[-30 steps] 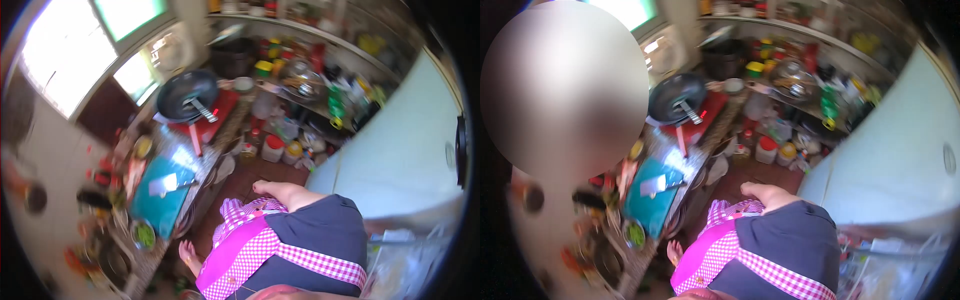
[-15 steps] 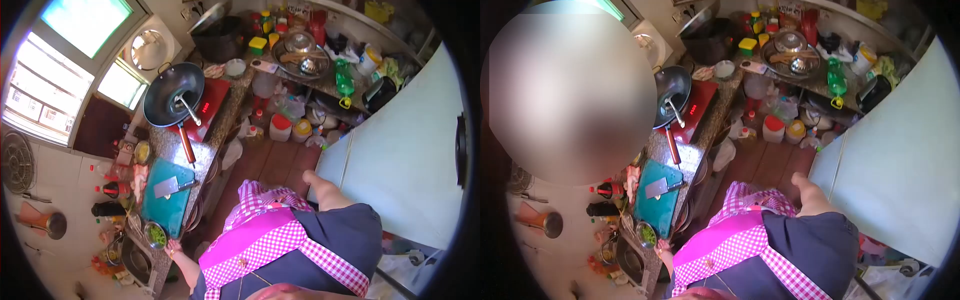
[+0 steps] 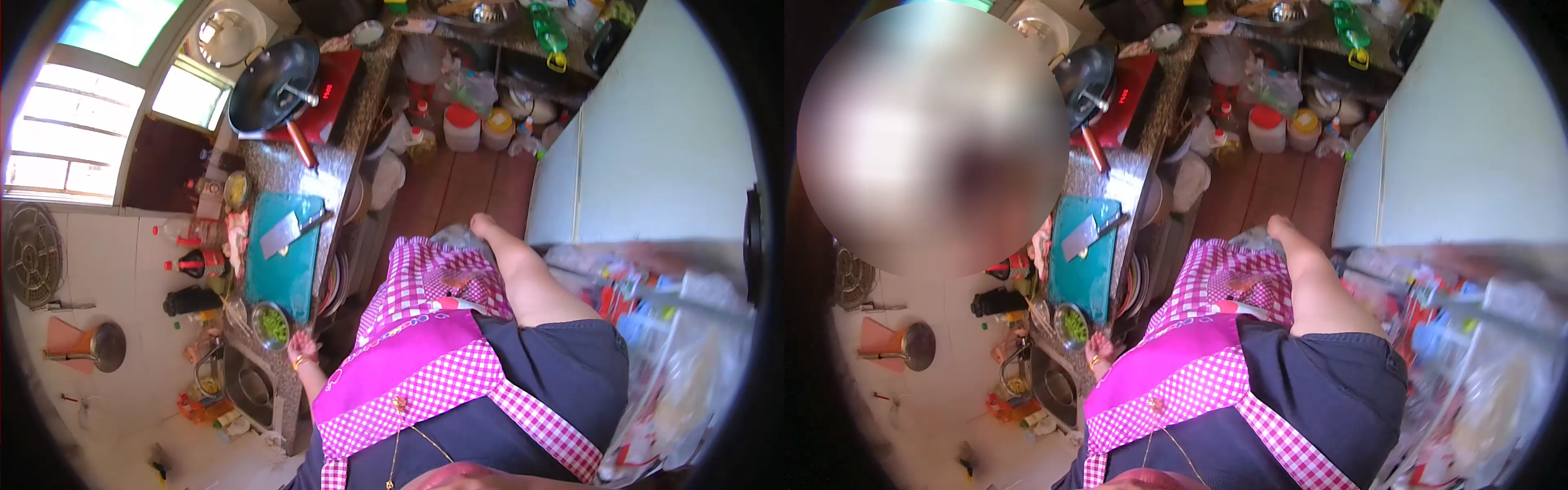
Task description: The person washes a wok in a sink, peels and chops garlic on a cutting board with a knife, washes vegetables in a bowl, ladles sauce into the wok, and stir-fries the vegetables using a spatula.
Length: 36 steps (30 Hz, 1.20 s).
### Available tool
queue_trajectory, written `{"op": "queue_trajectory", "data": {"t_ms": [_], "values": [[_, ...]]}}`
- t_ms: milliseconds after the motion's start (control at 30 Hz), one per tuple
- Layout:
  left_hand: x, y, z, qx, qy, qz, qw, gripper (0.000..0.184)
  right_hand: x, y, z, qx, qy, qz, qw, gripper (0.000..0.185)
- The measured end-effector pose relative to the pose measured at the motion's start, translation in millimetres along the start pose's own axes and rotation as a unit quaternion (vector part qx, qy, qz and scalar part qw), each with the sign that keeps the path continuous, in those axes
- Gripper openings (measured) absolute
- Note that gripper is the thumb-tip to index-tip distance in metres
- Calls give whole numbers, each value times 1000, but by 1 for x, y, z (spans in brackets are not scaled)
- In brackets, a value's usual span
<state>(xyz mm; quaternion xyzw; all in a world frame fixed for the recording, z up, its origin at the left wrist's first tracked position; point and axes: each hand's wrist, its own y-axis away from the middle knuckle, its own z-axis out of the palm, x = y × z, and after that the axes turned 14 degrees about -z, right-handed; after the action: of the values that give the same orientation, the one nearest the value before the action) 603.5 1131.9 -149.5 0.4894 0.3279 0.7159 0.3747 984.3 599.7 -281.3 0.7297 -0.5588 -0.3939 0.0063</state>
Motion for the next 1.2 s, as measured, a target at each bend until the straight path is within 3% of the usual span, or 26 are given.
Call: {"op": "queue_trajectory", "data": {"t_ms": [33,67,167,233,267,367,467,567,667,700,767,833,867,933,967,1033,1067,1133,1200], "values": [[-2,2,-10,-22,-23,-12,999,19,-4,-2,23,19,20,-4,1000,17],[-4,8,-21,-42,-46,-25,998,18,-13,1,42,42,-47,39,997,17],[-3,25,-62,-36,-69,-83,993,18,-42,12,105,22,-146,34,988,19],[3,39,-103,-25,-106,-77,991,17,-79,20,155,5,8,-77,997,20],[6,40,-124,-9,-117,-77,990,16,-125,53,139,-44,-82,14,996,24],[13,50,-186,51,-114,-94,988,15,-181,77,179,-55,-76,-111,989,18],[-4,73,-235,123,-118,-91,981,20,-231,81,209,-61,-121,-164,977,20],[-31,91,-275,144,-108,-106,978,22,-284,55,235,-101,-353,-24,930,23],[-68,115,-312,163,-82,-154,971,21,-316,6,283,-32,-482,-28,875,31],[-78,124,-324,156,-79,-177,968,21,-334,-2,280,-52,-494,-28,868,44],[-99,143,-343,123,-176,-118,970,24,-350,-30,303,-68,-536,11,841,45],[-115,155,-365,179,-150,-103,967,26,-360,-58,335,-35,-542,39,838,50],[-122,157,-369,208,-140,-98,963,27,-371,-47,316,-70,-517,5,853,44],[-120,167,-352,257,-114,-127,951,28,-359,-72,344,-104,-538,76,833,44],[-117,172,-342,281,-103,-145,943,29,-362,-75,347,-94,-523,67,845,43],[-122,157,-343,252,-70,-142,955,28,-359,-63,343,-68,-487,58,869,40],[-123,150,-340,236,-55,-139,960,28,-364,-47,312,-60,-555,29,829,27],[-108,142,-293,213,-88,-127,965,24,-331,-59,318,-101,-466,-30,878,13],[-96,118,-264,168,-84,-122,975,19,-335,-24,268,-52,-483,-11,874,12]]}}
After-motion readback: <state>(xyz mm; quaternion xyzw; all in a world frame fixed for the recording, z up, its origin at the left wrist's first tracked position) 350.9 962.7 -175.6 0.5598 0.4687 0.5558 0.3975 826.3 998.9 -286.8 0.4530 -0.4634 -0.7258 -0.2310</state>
